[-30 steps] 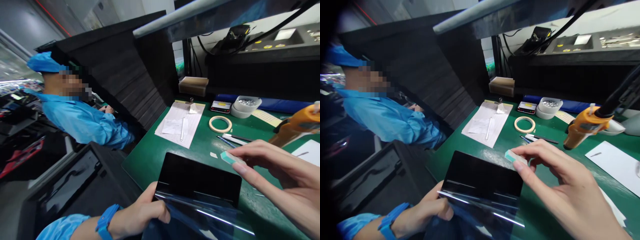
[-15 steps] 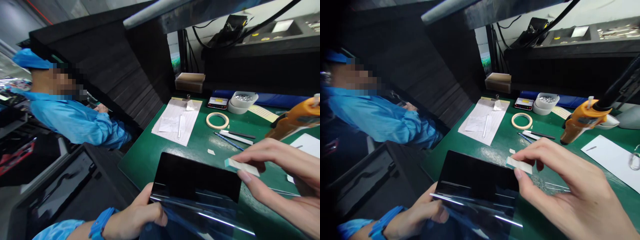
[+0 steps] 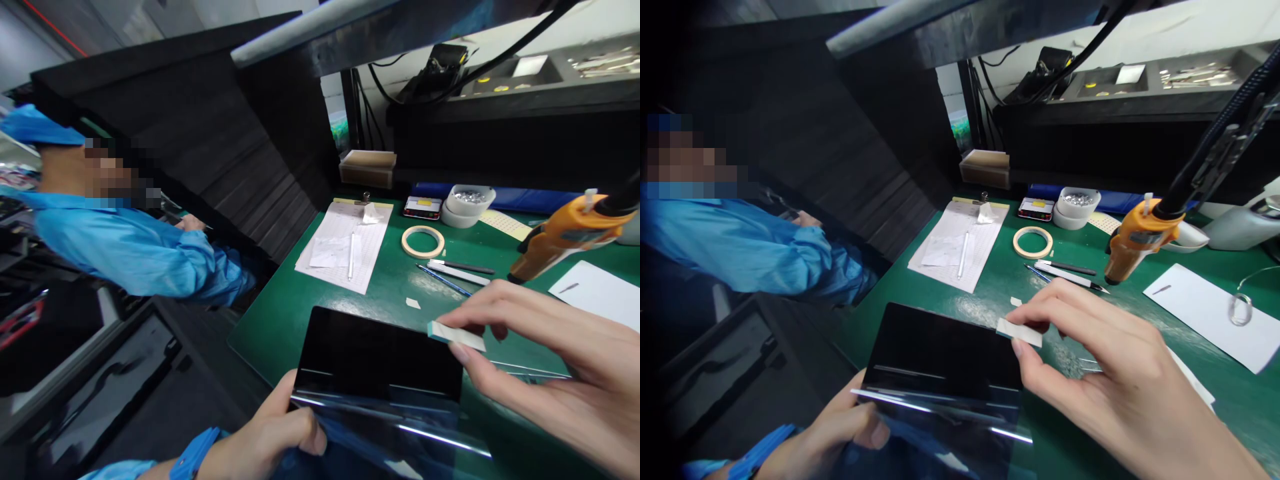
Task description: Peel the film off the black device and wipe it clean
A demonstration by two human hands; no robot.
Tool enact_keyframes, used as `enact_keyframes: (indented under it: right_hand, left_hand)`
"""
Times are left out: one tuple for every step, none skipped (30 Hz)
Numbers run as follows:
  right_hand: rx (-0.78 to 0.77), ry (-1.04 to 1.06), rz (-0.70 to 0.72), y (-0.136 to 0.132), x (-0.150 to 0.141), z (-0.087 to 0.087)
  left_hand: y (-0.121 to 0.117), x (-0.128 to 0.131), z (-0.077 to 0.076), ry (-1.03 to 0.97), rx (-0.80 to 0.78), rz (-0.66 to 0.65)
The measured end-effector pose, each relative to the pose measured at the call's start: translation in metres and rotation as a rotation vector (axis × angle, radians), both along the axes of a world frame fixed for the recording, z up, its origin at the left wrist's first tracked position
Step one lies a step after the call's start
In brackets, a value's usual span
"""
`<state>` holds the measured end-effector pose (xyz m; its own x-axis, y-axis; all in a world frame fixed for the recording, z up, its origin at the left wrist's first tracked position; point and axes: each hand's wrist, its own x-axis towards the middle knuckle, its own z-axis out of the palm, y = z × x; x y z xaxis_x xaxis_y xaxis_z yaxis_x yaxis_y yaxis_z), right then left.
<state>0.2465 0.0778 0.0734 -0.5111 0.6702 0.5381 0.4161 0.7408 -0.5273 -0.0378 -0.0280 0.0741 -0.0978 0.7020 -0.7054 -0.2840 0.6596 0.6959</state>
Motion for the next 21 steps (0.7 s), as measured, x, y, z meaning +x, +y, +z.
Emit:
enact_keyframes:
  right_hand:
    - [-0.011,0.001,0.005,0.0,0.0,-0.001]
    - [-0.022,-0.001,0.009,0.0,0.001,-0.001]
    - [-0.026,0.001,0.011,0.0,0.001,-0.001]
    - [-0.018,0.0,0.008,-0.001,0.001,-0.001]
    - [-0.001,-0.012,0.013,-0.001,0.001,0.0]
    - [0.018,-0.027,0.016,-0.001,0.0,0.001]
    - [0.037,-0.036,0.017,-0.001,-0.001,0.003]
    - [0.055,-0.036,0.017,-0.002,-0.003,0.003]
    - [0.06,-0.033,0.016,-0.003,-0.005,0.004]
    - [0.062,-0.028,0.017,-0.003,-0.006,0.004]
    - [0.059,-0.023,0.023,-0.004,-0.008,0.004]
    - [0.048,-0.024,0.029,-0.005,-0.01,0.003]
    - [0.038,-0.022,0.037,-0.006,-0.011,0.002]
    - [0.027,-0.023,0.041,-0.008,-0.012,0.001]
    - [0.023,-0.023,0.047,-0.01,-0.013,0.0]
    - [0.023,-0.025,0.047,-0.012,-0.012,-0.001]
    - [0.023,-0.025,0.033,-0.014,-0.012,-0.003]
    - [0.019,-0.023,0.008,-0.016,-0.011,-0.004]
    - [0.01,-0.019,-0.027,-0.018,-0.009,-0.005]
    - [-0.005,-0.015,-0.071,-0.02,-0.007,-0.006]
    - [-0.016,-0.006,-0.111,-0.02,-0.004,-0.006]
  left_hand:
    - [0.0,0.001,0.0,0.005,0.001,0.004]
    - [0.0,0.001,0.0,0.013,0.001,0.006]
    - [0.0,0.001,0.001,0.019,-0.001,0.009]
    - [0.001,0.001,0.001,0.022,-0.006,0.008]
    - [0.001,0.001,0.001,0.02,-0.012,0.001]
    - [0.001,0.001,0.002,0.015,-0.016,-0.009]
    - [0.001,0.001,0.002,0.014,-0.019,-0.023]
    - [0.001,0.0,0.003,0.018,-0.017,-0.039]
    - [0.0,0.0,0.003,0.023,-0.013,-0.048]
    - [0.0,-0.001,0.003,0.025,-0.007,-0.05]
    - [0.0,-0.001,0.003,0.024,-0.002,-0.046]
    - [-0.001,-0.002,0.003,0.02,-0.003,-0.042]
    - [-0.002,-0.002,0.002,0.014,-0.007,-0.044]
    - [-0.002,-0.003,0.002,0.012,-0.014,-0.05]
    - [-0.003,-0.004,0.001,0.014,-0.022,-0.058]
    - [-0.003,-0.004,0.0,0.017,-0.024,-0.067]
    - [-0.003,-0.005,-0.001,0.014,-0.023,-0.074]
    - [-0.003,-0.005,-0.002,0.009,-0.02,-0.075]
    - [-0.003,-0.005,-0.003,0.001,-0.015,-0.072]
    - [-0.003,-0.006,-0.003,-0.012,-0.011,-0.068]
    - [-0.002,-0.006,-0.003,-0.026,-0.009,-0.06]
